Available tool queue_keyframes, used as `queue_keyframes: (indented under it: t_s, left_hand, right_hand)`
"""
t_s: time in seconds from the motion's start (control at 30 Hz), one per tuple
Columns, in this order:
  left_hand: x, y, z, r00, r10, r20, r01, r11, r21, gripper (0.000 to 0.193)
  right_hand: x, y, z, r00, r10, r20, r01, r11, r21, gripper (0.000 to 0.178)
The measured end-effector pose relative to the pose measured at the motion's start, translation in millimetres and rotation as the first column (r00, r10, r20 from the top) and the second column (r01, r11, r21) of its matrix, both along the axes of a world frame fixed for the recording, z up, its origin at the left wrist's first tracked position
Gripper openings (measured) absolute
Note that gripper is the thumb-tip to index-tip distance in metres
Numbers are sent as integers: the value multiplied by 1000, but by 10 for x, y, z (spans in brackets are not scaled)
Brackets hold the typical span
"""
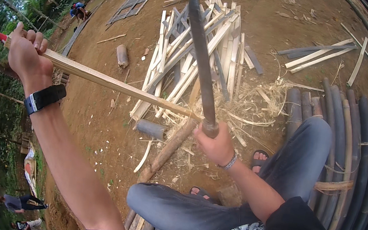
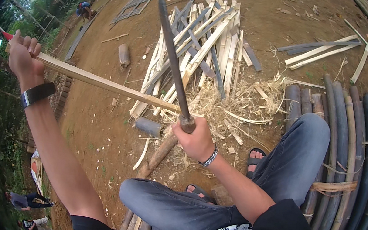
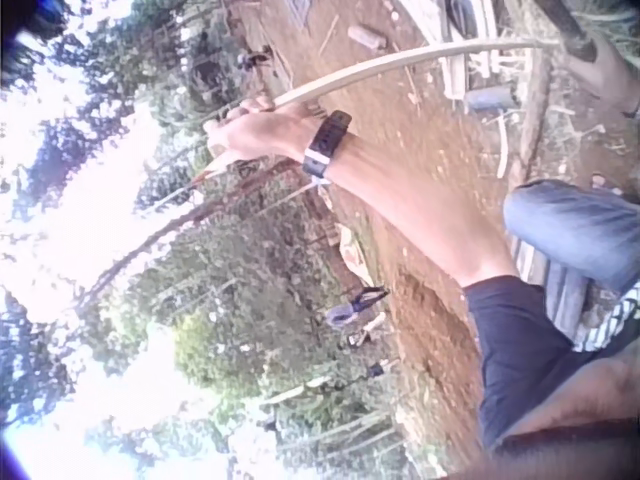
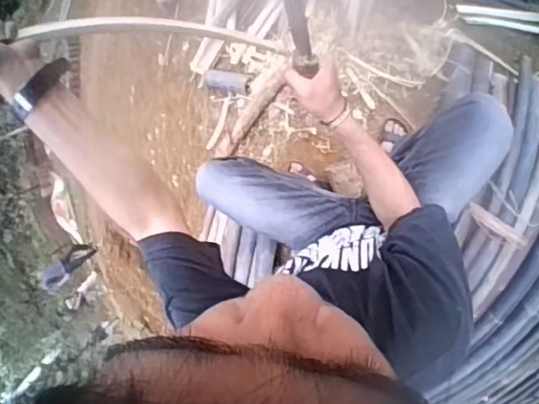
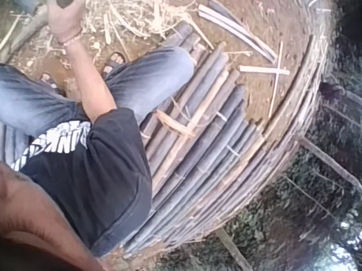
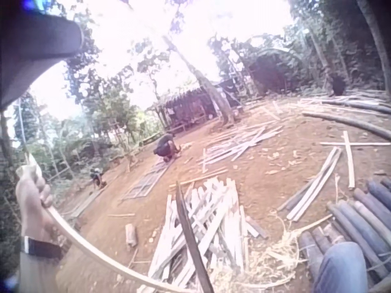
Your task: The person uses a knife to shave and smooth pieces of split bamboo while sitting on the ground.
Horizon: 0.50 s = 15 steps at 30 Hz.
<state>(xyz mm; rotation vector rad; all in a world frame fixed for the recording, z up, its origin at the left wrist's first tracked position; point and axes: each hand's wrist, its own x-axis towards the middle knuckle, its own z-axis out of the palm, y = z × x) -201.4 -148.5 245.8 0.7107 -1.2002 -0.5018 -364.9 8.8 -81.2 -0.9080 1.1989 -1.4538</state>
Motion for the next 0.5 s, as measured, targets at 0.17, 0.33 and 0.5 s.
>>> queue_keyframes:
  t_s: [0.17, 0.33, 0.5]
  left_hand:
    - [9, -106, 52, 998, -59, 7, 59, 998, -21, 23]
    - [-22, -149, 42, 1000, 10, -7, -10, 999, -49, 23]
    - [45, -113, 15, 999, 39, -16, -39, 999, -20, 26]
  right_hand:
    - [203, 334, -1656, 929, 192, -317, -46, 908, 416, 25]
    - [-69, -312, -180, 924, 221, -313, -207, 975, 76, 22]
    - [24, -78, 97, 990, 23, 141, -13, 997, -71, 35]
